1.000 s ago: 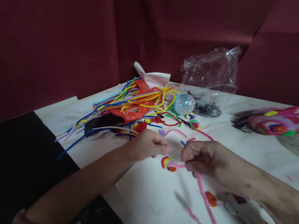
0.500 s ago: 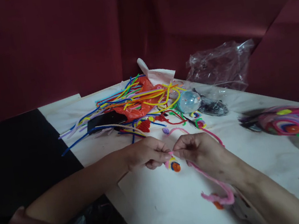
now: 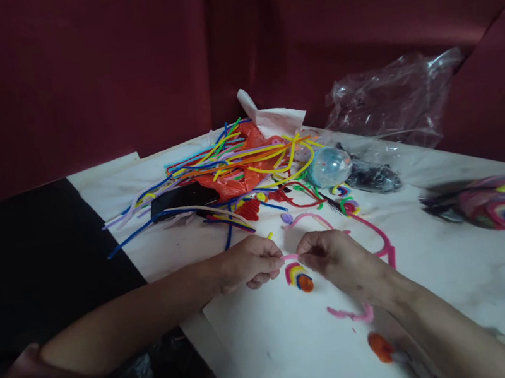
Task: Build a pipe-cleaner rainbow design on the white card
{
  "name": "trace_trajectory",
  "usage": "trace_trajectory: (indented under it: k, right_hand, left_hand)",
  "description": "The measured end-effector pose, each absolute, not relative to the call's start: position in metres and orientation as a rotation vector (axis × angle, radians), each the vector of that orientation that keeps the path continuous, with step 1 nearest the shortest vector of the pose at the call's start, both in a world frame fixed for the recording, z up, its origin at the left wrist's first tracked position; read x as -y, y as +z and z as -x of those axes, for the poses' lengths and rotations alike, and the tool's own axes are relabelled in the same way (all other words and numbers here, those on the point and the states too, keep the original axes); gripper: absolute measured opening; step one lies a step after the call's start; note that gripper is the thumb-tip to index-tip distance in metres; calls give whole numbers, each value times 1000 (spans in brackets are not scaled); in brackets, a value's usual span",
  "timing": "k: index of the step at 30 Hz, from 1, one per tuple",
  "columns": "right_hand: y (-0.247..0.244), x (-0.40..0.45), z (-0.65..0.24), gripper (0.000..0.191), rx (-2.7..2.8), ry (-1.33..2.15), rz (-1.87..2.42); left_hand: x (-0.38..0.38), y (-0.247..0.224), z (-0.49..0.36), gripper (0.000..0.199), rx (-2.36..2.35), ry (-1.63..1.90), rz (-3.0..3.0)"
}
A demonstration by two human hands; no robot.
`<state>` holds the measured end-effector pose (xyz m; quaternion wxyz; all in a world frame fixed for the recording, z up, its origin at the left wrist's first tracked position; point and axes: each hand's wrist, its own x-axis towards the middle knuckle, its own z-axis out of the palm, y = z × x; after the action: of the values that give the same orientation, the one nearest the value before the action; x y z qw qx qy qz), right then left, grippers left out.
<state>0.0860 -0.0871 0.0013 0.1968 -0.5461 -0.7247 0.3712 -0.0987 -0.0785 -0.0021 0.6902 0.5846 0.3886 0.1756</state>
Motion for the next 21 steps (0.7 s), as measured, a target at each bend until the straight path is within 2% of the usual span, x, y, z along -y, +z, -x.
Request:
trace_trajectory:
  k: [4,8,15,21]
  right_hand:
    - [-16,76,-89,26,2084,1024,1491]
    - [-23,66,-92,22,2126,1029,1452]
    - [-23,64,-90,19,2190,959,1486]
    - [-21,67,-89,17,2233,910,1504]
  left_hand:
    - [75,-15,97,3,-1002,392,-1512]
    - [75,-20,100,23,-1077,436,-1667]
    - [81,-15,104,21,-1060,575,-2105]
    - [79,-22,104,13,-955,500,-2431]
